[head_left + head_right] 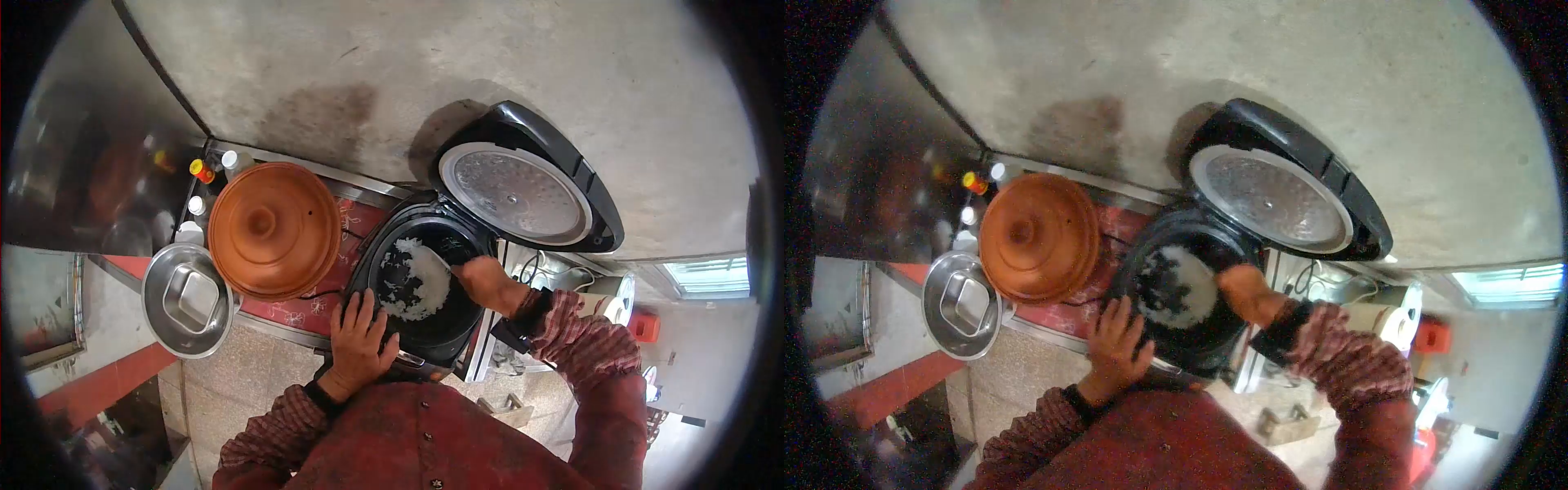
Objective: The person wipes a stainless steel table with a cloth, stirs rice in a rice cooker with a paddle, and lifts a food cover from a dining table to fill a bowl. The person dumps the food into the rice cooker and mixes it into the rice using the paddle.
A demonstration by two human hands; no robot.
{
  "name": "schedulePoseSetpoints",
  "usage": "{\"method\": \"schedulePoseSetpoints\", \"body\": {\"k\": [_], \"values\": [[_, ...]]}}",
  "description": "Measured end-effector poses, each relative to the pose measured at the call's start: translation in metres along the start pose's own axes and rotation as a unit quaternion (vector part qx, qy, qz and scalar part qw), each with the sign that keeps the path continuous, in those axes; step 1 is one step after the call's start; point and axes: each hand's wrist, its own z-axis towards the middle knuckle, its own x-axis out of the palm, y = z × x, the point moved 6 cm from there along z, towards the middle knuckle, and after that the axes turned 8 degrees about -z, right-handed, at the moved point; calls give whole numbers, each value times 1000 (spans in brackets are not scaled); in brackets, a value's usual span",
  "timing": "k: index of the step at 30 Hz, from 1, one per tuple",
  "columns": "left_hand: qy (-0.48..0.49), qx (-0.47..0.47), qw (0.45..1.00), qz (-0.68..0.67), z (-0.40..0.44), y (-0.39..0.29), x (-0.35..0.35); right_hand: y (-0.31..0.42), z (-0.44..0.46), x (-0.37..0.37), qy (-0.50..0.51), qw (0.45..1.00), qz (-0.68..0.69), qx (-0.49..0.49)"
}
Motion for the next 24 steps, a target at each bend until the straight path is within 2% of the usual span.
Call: {"method": "schedulePoseSetpoints", "body": {"k": [2, 6, 8, 9, 11, 12, 14, 15, 18, 22, 24], "values": [[-1, 1, 1000, 7, 0, 0, 1, -1, 4, 2, 4, 1000, 1, -27], [2, 1, 1000, 7, 1, 0, 0, -1, 0, 3, 37, 998, 41, -21], [7, -6, 1000, 5, 0, 0, 1, 13, -13, 11, 40, 983, 131, -124], [7, -7, 1000, 4, 1, 0, 2, 21, -14, 2, 41, 983, 131, -124], [2, -3, 1000, 5, 0, 2, 3, 27, -18, -4, 138, 944, 299, 16], [4, -4, 1000, 4, 0, 2, 3, 27, -20, -8, 139, 943, 301, 17], [6, -3, 1000, 5, -1, 0, 2, 16, -17, -36, -51, 965, 255, 36], [11, -2, 1000, 4, -1, -1, 3, 14, -18, -37, -50, 964, 259, 39], [17, -3, 1000, 6, 1, -2, 4, 5, -26, -51, -124, 987, 98, 10], [7, 7, 1000, 7, 1, -3, 3, 2, -28, -28, -93, 996, 16, 6], [6, 11, 1000, 10, 1, -4, 2, -1, -27, -9, -77, 996, 33, -2]]}}
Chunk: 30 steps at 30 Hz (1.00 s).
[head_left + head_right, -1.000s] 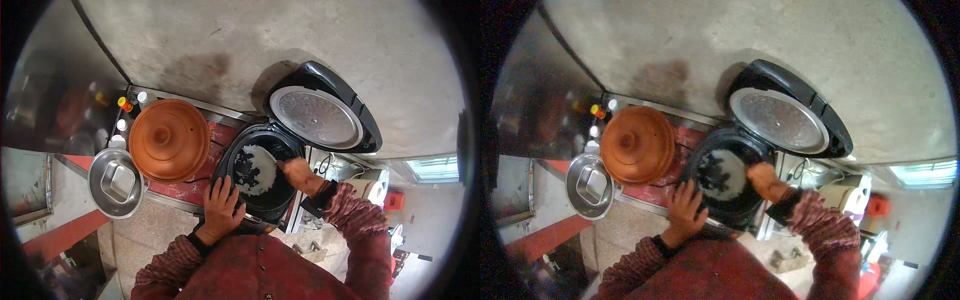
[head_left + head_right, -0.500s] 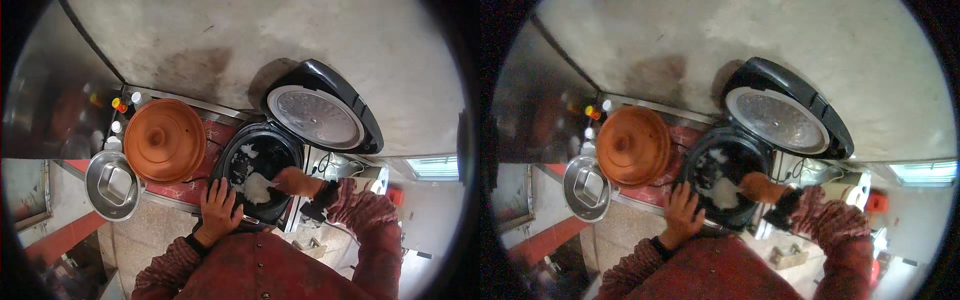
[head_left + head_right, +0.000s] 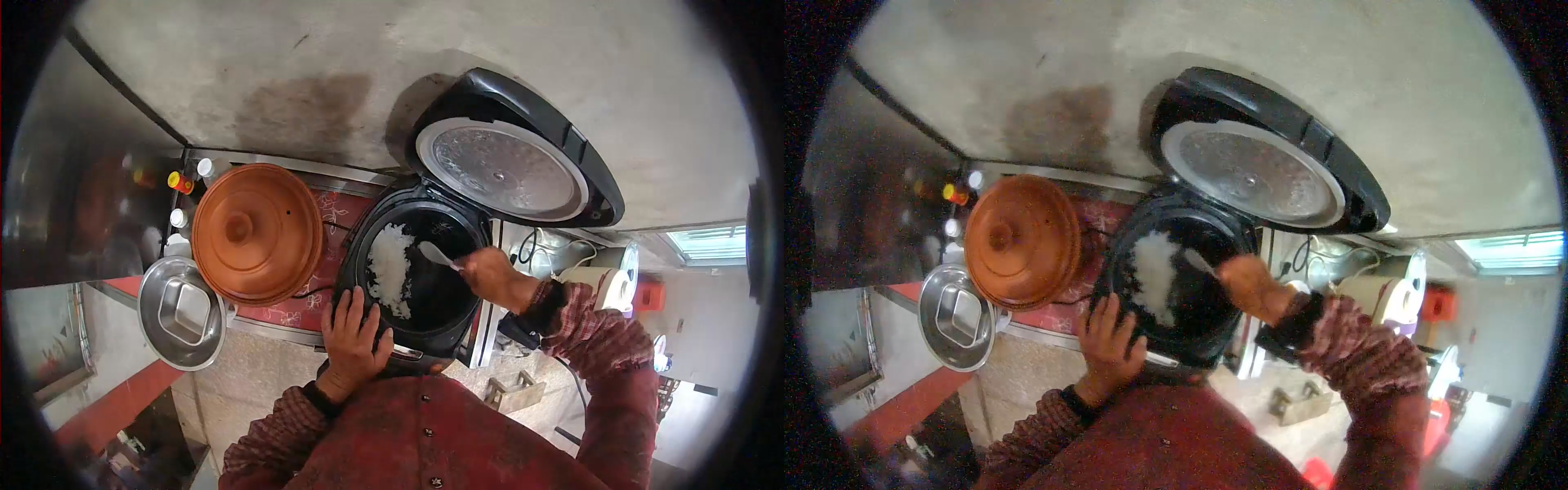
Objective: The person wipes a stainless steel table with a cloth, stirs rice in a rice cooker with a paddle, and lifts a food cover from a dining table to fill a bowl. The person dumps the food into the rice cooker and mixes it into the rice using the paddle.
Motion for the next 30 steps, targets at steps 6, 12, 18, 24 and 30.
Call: {"method": "schedulePoseSetpoints", "body": {"k": [6, 12, 18, 24, 30], "values": [[-6, 1, 1000, -14, -2, 2, 1, 9, 3, 18, 202, 955, 192, 99], [-6, -3, 1000, -6, -1, 3, 2, 28, -11, 54, 325, 855, 377, 147], [-2, 9, 1000, 0, 1, 2, 5, 44, -9, 45, 202, 797, 548, 154], [13, 3, 1000, 8, -1, 3, 7, 26, -11, -13, 151, 649, 665, 338], [13, 1, 1000, 13, 0, 1, 5, 9, -13, -22, -53, 994, 83, 46]]}}
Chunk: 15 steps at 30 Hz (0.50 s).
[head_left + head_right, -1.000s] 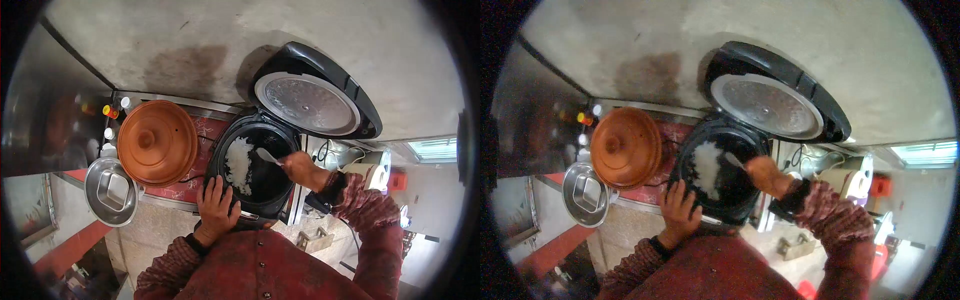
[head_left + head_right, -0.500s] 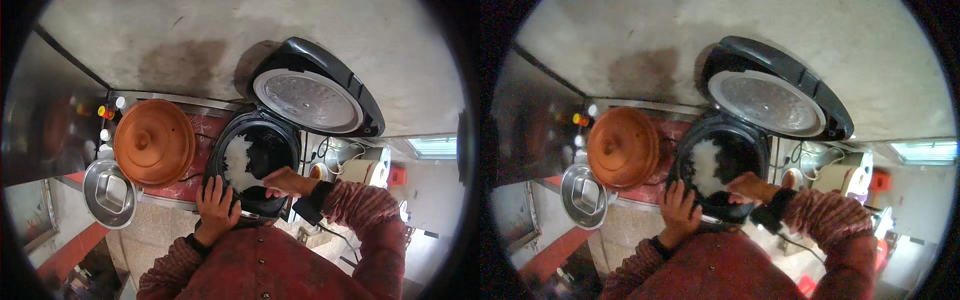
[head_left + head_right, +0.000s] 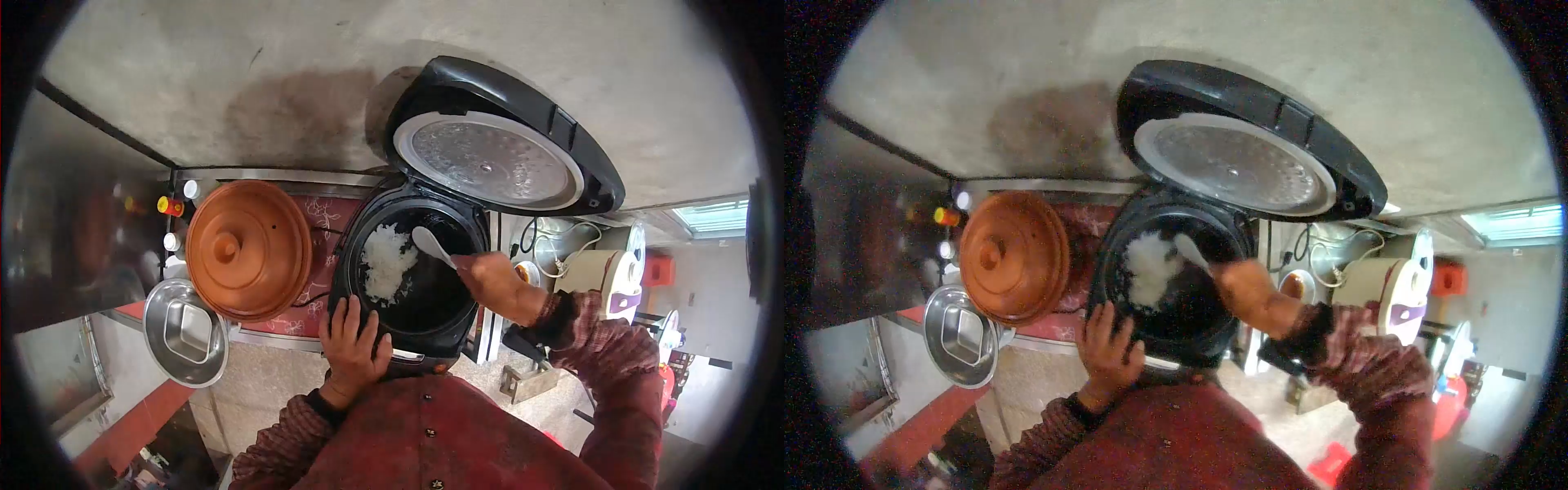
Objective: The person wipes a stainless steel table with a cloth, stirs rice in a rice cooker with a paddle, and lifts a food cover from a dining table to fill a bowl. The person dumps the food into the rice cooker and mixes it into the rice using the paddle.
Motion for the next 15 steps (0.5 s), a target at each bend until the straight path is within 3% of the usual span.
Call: {"method": "schedulePoseSetpoints", "body": {"k": [3, 7, 9, 13, 15], "values": [[-1, 5, 1000, -4, 1, 0, 0, -13, 14, 23, 80, 992, -71, 61], [-4, 4, 1000, -7, 2, 0, 0, -24, 28, 51, 77, 995, -35, 45], [-1, 4, 1000, -4, 2, 0, 0, -24, 33, 63, 52, 997, 51, 31], [0, 9, 1000, -3, 2, 0, 1, 2, 38, 67, -16, 996, 90, -23], [2, 10, 1000, -1, 2, -1, 1, 26, 30, 73, 101, 993, 42, -46]]}}
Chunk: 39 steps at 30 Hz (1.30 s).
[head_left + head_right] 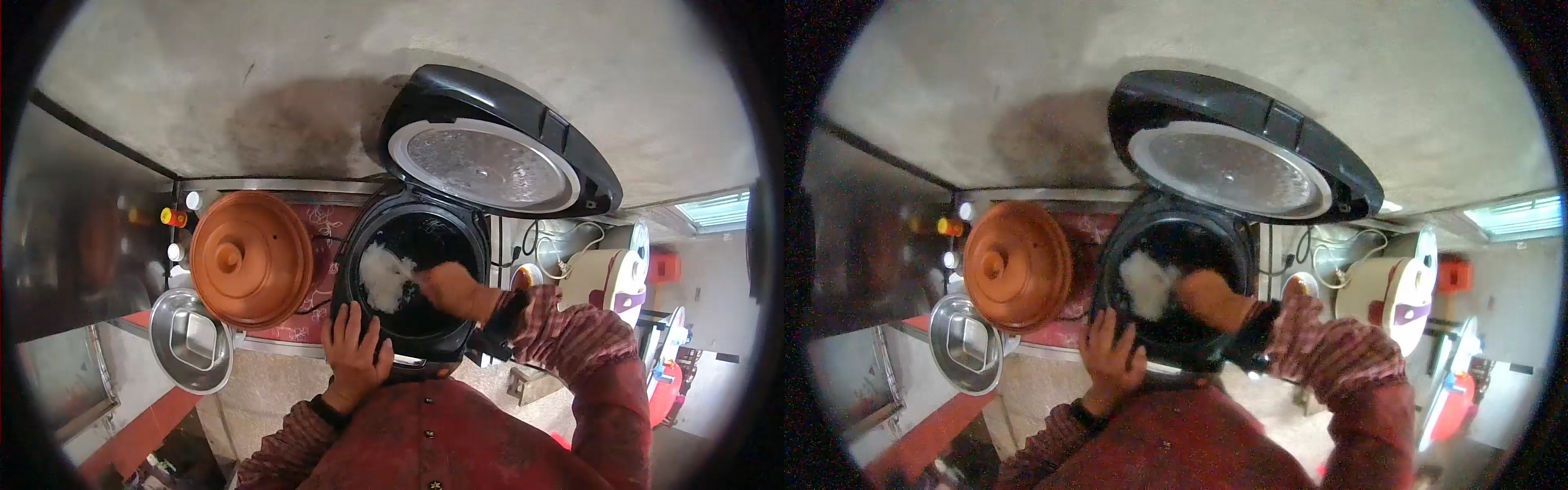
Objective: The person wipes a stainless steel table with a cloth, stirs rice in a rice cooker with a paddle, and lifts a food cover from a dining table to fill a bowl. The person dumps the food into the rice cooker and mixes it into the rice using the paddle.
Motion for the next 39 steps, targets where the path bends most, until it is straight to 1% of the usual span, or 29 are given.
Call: {"method": "schedulePoseSetpoints", "body": {"k": [1, 3, 4, 5, 7, 8, 9, 11, 12, 13, 14, 15, 16, 17, 19, 20, 23, 24, 25, 27, 29, 30, 31, 33, 35, 37, 39], "values": [[5, -5, 1000, 4, 1, 0, -1, 12, -3, 5, -2, 1000, 0, 1], [12, -7, 1000, 7, 0, 0, 0, 36, -9, 5, -50, 998, 4, -25], [8, -5, 1000, 6, -1, 1, 0, 39, -14, 0, -48, 998, -17, -33], [3, -4, 1000, 4, -1, 1, 0, 34, -18, -9, -49, 998, -18, -30], [7, -12, 1000, -1, -2, 2, 1, 18, -22, -30, -38, 996, -62, -42], [13, -20, 1000, -5, -2, 3, 1, 11, -23, -49, -59, 995, -77, 5], [14, -20, 1000, -6, -3, 3, 1, 2, -19, -49, -58, 995, -76, 6], [7, -15, 1000, 4, -1, 1, 0, -17, -10, -53, -92, 988, -123, 16], [7, -13, 1000, 5, 0, 1, 0, -14, -4, -58, -76, 990, -116, 5], [8, -13, 1000, 3, 1, 1, -1, -12, 2, -46, -77, 990, -117, 4], [10, -13, 1000, 1, 0, 1, -1, -4, 7, -24, -98, 989, -92, -53], [12, -14, 1000, 1, -1, 0, -1, 17, 8, -23, -119, 984, -67, -110], [12, -16, 1000, -4, -1, 1, -1, 29, 2, -15, -66, 989, -77, -106], [12, -17, 1000, -11, -1, 1, -1, 35, -5, -15, -67, 989, -77, -106], [7, -12, 1000, -9, -1, 0, 0, 43, -16, -16, -50, 985, -72, -150], [2, -8, 1000, -7, -1, 1, -1, 44, -19, -22, -36, 980, -100, -168], [4, -12, 1000, -6, -1, -1, -2, 26, -10, -53, -57, 977, -117, -171], [4, -13, 1000, -5, -2, -1, -2, 21, -7, -70, -105, 969, -131, -179], [4, -8, 1000, -5, -2, -1, -2, 11, 2, -69, -87, 973, -152, -147], [1, -2, 1000, -3, 0, 0, -2, 15, 10, -59, -133, 971, -128, -155], [-1, -5, 1000, -3, -2, 0, -2, 33, 5, -21, -85, 976, -96, -175], [0, -6, 1000, -3, -2, 0, -2, 45, -7, -23, -85, 975, -47, -200], [-4, -1, 1000, -6, -1, 0, -2, 47, -13, -29, -85, 975, -46, -201], [-10, 2, 1000, -7, -2, -1, -3, 51, -29, -49, -84, 966, -59, -236], [-11, 5, 1000, 2, -1, -1, -4, 37, -24, -61, -68, 969, -75, -226], [-10, 0, 1000, -1, -2, -2, -4, 20, -11, -79, -110, 965, -154, -182], [-9, -2, 1000, -4, -1, -2, -4, 17, 0, -73, -125, 966, -133, -182]]}}
